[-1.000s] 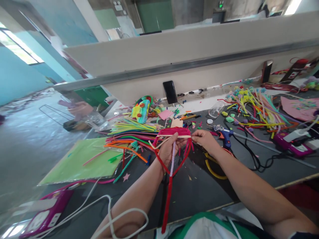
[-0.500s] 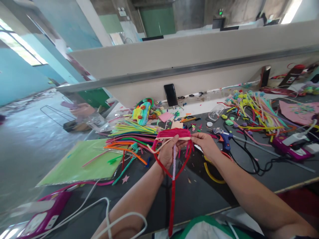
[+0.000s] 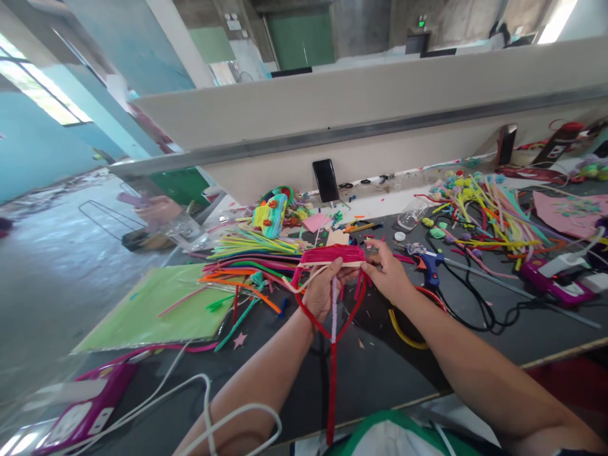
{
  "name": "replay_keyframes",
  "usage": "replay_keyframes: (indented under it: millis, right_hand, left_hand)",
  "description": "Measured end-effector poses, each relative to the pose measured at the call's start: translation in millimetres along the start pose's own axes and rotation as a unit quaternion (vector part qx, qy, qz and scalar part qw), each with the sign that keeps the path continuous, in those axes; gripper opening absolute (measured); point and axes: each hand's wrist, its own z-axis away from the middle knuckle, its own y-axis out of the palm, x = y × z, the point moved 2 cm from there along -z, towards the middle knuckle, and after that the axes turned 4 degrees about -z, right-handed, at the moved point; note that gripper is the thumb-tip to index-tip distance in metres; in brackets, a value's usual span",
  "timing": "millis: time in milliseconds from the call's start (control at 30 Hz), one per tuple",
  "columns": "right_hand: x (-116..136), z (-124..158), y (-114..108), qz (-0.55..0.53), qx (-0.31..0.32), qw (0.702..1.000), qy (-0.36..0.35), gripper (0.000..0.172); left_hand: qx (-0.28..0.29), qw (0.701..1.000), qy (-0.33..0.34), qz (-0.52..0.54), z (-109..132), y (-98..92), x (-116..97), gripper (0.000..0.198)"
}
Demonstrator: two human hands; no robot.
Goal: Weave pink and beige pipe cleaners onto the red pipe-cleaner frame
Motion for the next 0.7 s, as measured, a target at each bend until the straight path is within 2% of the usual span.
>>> replay_keyframes:
  millis: [67,233,367,600,700]
  right_hand:
    - [1.7,0.1,-1.2,0.010,0.016,0.999,-0.029,0.059]
    - [-1.6,-1.6,-2.0,0.026,0.029,0.998,-0.051,0.059]
    - [-5.5,-2.5,-0.7,-0.008,0.023,0.998,-0.055,0.056]
    - [-9.4,-3.7,3.7,-0.060,-0.004,0.997,-0.049,0.040]
    - [-10.6,-4.6,4.2,-0.080,-0.008,0.996,-0.029,0.037]
  left_hand:
    - [0.002,1.000,-0.002,0.000,-0.5,-1.1,1.6,0.030]
    - [0.014,1.000,-0.005,0.001,-0.9,-0.6,1.8,0.030]
    - [0.003,1.000,0.009,-0.012,-1.7,-0.8,-0.7,0.030]
    - [-0.061,0.995,0.056,-0.048,-3.1,-7.9,0.6,0.021]
    - [-0.042,0.998,0.034,-0.042,-3.6,-8.3,2.4,0.025]
